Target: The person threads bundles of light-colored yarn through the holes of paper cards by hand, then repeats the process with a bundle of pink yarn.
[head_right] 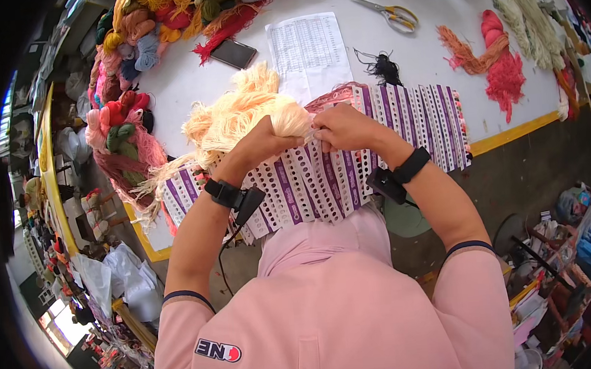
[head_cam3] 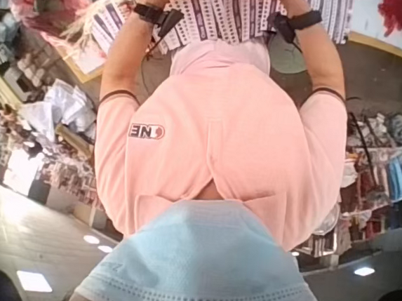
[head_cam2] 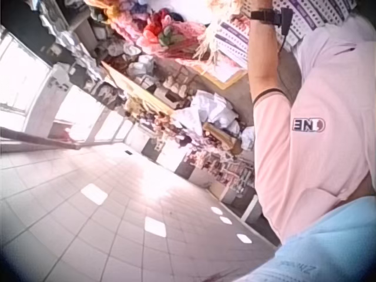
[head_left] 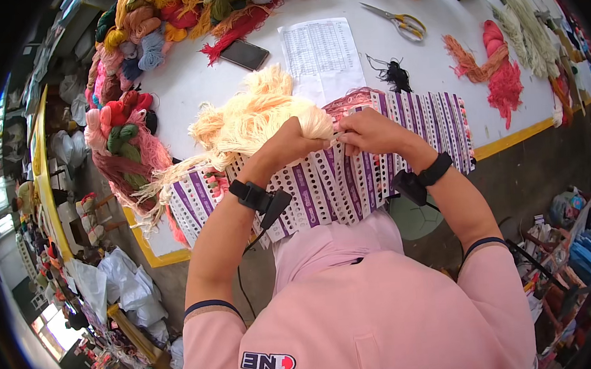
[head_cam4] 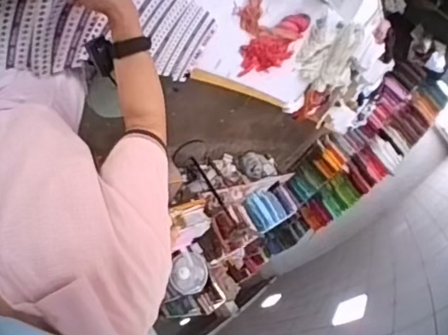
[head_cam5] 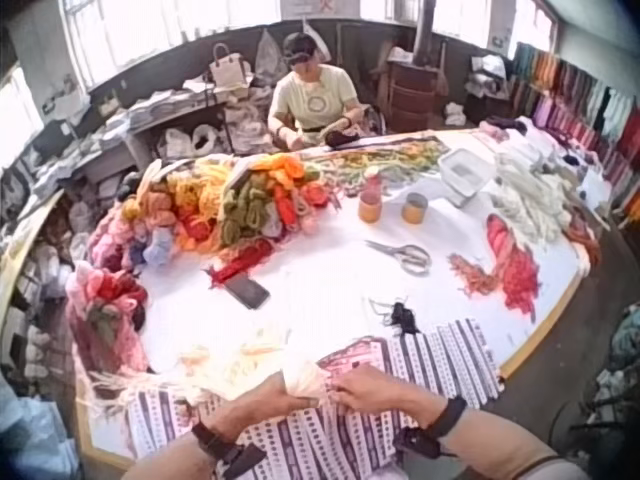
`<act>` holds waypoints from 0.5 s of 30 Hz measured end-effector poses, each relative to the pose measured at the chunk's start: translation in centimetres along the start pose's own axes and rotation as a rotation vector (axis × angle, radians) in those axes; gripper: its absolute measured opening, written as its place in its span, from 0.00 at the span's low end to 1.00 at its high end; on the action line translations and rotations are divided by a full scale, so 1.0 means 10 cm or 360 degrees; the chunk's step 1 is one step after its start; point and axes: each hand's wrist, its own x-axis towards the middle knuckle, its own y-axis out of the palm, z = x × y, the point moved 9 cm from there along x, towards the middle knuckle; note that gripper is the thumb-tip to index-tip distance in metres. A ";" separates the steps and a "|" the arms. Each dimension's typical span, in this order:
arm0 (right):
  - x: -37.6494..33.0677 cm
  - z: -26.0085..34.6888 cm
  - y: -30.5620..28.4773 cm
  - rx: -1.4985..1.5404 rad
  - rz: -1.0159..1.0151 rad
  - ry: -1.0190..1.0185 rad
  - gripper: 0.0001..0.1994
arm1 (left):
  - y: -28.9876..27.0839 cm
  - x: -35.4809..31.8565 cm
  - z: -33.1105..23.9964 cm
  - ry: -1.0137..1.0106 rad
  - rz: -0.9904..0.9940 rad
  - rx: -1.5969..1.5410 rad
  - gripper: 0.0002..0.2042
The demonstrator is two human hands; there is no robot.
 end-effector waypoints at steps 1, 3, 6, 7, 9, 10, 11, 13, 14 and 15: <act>0.00 0.00 0.00 -0.0027 -0.0005 -0.0019 0.08 | 0.00 0.01 -0.01 -0.0021 -0.0011 0.0130 0.18; -0.01 -0.01 0.04 -0.0045 0.0001 -0.0037 0.08 | 0.02 -0.01 0.03 -0.0054 -0.0022 0.0254 0.18; -0.04 0.02 0.02 0.0102 -0.0096 -0.0070 0.09 | -0.11 -0.07 0.03 -0.0010 -0.0326 0.0405 0.16; -0.03 0.03 0.00 0.0021 -0.0057 -0.0065 0.08 | -0.21 -0.07 -0.01 -0.0032 -0.0487 0.0627 0.16; -0.03 0.03 0.00 -0.0057 -0.0014 -0.0063 0.07 | -0.34 -0.09 0.02 -0.0059 -0.0652 0.0849 0.17; -0.04 0.02 -0.01 -0.0002 -0.0019 -0.0062 0.07 | -0.55 -0.17 0.06 0.0015 -0.0981 0.0862 0.18; -0.04 0.02 -0.02 0.0053 -0.0025 -0.0062 0.07 | -0.77 -0.30 0.10 0.0091 -0.1312 0.0869 0.19; -0.07 0.03 -0.05 0.0074 -0.0064 -0.0106 0.07 | -1.13 -0.43 0.30 -0.0190 -0.1393 0.0811 0.17; -0.07 0.10 -0.06 0.0090 -0.0089 -0.0173 0.08 | -1.32 -0.56 0.36 -0.0156 -0.1531 0.0897 0.17; -0.06 0.12 -0.06 0.0086 -0.0081 -0.0183 0.08 | -1.47 -0.69 0.42 -0.0121 -0.1665 0.0982 0.17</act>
